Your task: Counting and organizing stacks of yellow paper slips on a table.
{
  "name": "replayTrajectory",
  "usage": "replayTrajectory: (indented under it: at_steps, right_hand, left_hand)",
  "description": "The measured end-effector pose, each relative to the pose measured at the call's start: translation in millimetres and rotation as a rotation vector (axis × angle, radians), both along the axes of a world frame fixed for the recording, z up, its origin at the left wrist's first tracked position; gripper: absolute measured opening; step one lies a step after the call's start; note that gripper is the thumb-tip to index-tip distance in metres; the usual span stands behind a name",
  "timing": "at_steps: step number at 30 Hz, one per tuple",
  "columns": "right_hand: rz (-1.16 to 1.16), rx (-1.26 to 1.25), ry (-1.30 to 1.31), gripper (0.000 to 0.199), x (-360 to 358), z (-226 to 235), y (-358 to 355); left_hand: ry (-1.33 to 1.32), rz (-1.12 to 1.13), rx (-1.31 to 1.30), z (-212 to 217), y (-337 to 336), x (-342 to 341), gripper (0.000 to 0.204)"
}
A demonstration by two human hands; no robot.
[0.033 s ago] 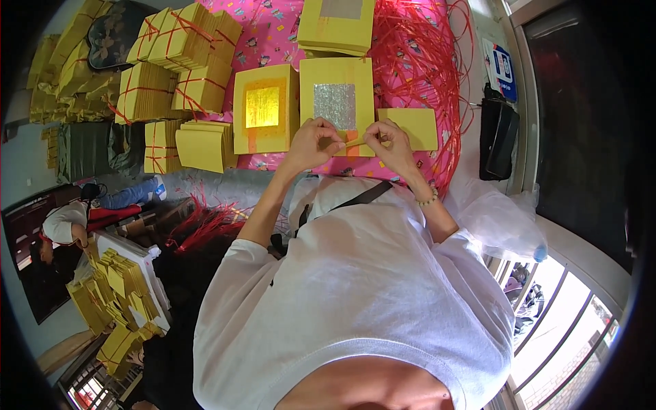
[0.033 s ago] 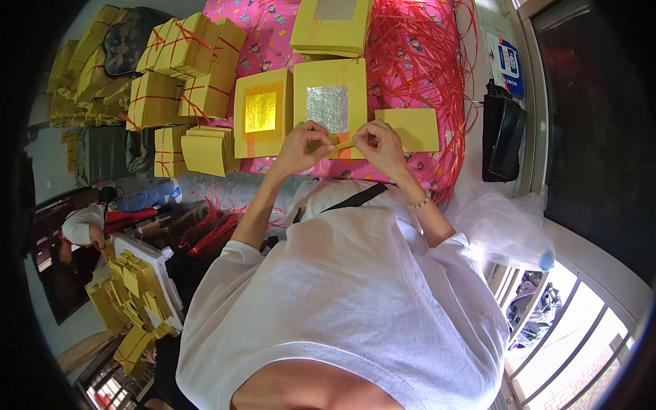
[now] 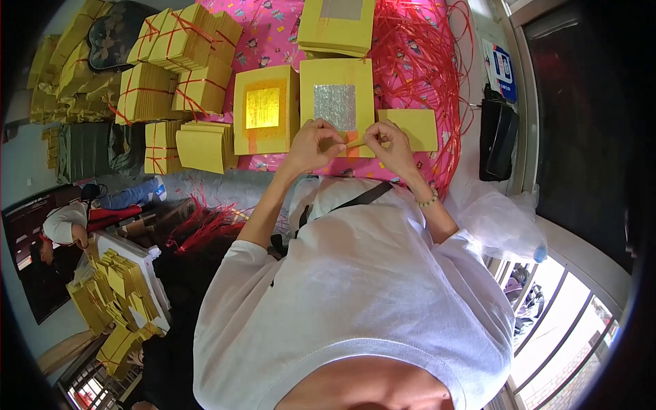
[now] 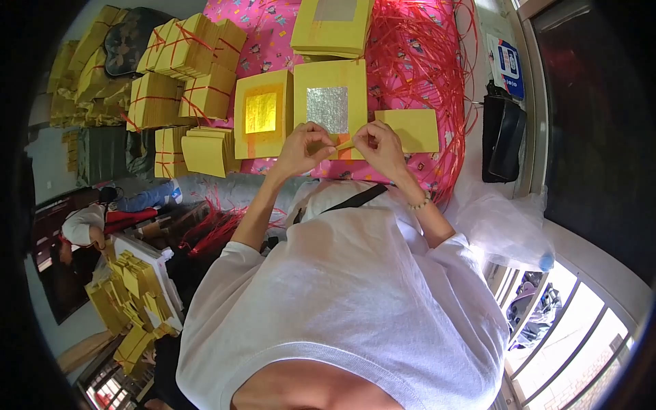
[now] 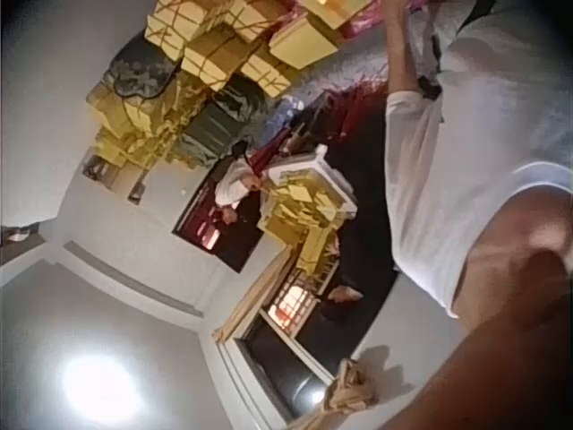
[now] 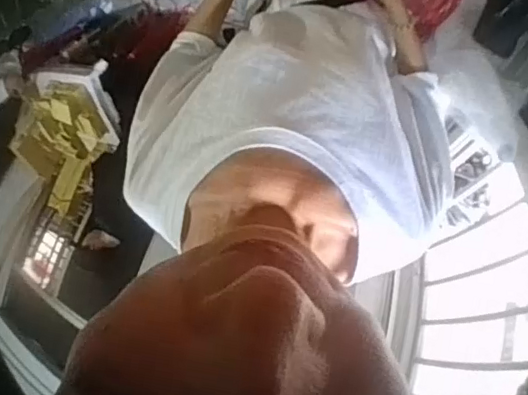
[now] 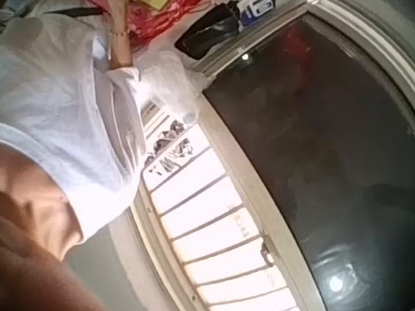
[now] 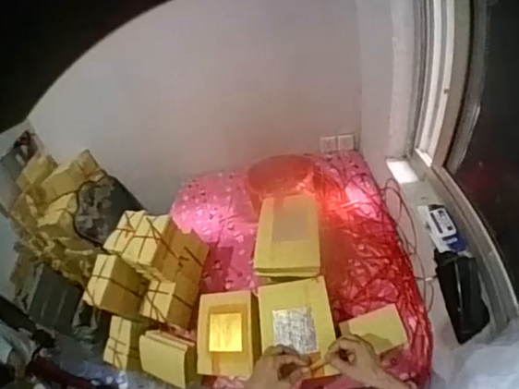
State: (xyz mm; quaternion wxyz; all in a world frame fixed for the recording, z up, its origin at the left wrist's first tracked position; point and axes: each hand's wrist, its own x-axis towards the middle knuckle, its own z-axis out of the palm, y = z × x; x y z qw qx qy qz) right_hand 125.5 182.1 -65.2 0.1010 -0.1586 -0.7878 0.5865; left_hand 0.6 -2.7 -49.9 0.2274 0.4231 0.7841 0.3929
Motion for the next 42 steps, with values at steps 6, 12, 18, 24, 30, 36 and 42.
replayTrajectory:
  at_steps: [6,12,18,24,30,36,42]
  right_hand:
    - [0.041,0.165,-0.001,0.007,-7,31,-4]
    - [-0.119,-0.008,0.237,0.047,-20,40,0]
    - [0.02,-0.284,0.253,0.1,-33,35,15]
    - [0.185,-0.117,0.301,0.105,-38,55,10]
    - [0.205,-0.2,0.142,0.081,-40,38,1]
    - [0.127,-0.168,0.234,0.066,-45,29,0]
    - [0.109,-0.203,0.256,0.05,-44,25,-2]
  left_hand:
    - [0.292,0.031,0.052,16,6,10,0.027]
    - [0.369,0.131,0.099,36,5,2,0.023]
    - [-0.182,0.252,0.328,53,-5,-6,0.019]
    - [-0.601,0.149,0.44,26,-8,-14,0.022]
    - [-0.578,0.083,0.492,-12,11,-16,0.028]
    - [-0.046,0.202,0.433,5,24,-14,0.049]
    - [-0.149,0.315,0.617,3,31,-9,0.05]
